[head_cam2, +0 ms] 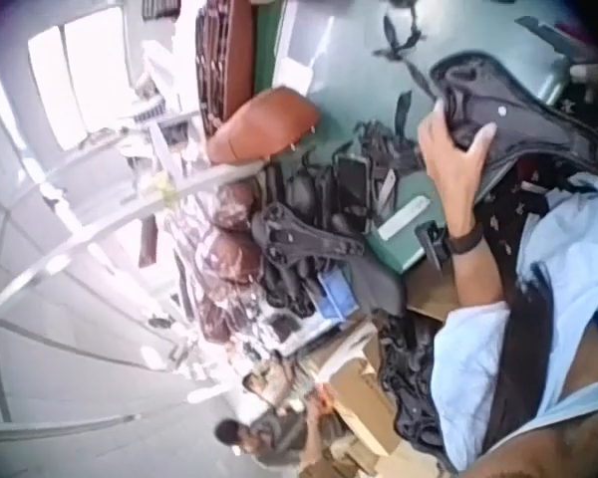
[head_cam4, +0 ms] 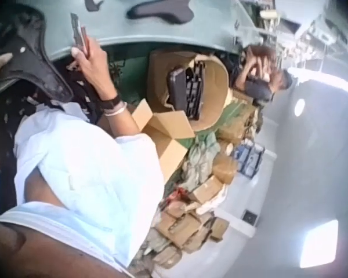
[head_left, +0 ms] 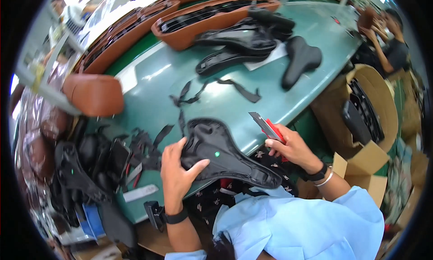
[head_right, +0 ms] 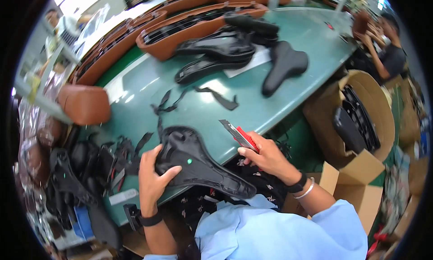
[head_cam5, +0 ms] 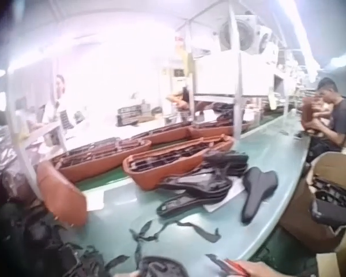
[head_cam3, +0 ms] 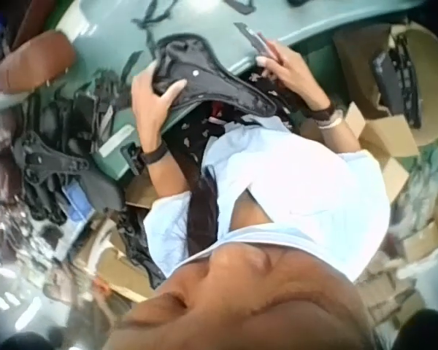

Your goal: The person trims excess material from the underside of a bicycle seat with a utility knife, pulls away the scraps, and sets the seat aside. They then pick up a new seat and repeat the trimming process before placing it into a cardboard box.

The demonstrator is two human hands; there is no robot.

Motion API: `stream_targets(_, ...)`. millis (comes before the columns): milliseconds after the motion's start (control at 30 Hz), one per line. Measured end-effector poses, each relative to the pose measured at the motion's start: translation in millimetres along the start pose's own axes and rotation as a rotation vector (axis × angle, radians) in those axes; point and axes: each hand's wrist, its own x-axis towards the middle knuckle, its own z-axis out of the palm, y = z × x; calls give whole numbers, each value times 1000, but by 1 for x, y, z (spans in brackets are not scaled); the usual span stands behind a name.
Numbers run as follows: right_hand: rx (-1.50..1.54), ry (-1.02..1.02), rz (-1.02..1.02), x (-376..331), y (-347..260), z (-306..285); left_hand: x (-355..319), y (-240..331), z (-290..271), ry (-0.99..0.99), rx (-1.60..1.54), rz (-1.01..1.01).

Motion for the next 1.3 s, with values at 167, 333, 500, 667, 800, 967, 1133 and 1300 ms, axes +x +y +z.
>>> stream_targets(167, 318, 451, -9, -20, 79, -17, 12, 18, 28, 129, -591, -332)
stream_targets(333, 421, 584, 239, -54, 110, 0, 32, 174, 96, -111, -704, -7)
stream_targets(500, 447, 592, 203, -58, 87, -13, -21, 246, 147, -679, -1008, 411)
stream_targets(667, 351, 728, -159, -9, 54, -58, 14, 194, 119, -454, -869, 96)
stream_targets(800, -506, 860, -462, 70, 13, -87, 23, 164, 109, -273, -947, -45)
stream_targets(967, -1063, 828, -285, 133, 10, -82, 27, 149, 95, -283, -898, -172)
stream_targets(1133, -858, 863, -63, 114, 40, -129, 25, 106, 79, -122, -956, -235)
stream_targets(1300, 248, 545, -131, 17, 1, -135, 20, 58, 68, -72, -957, -349)
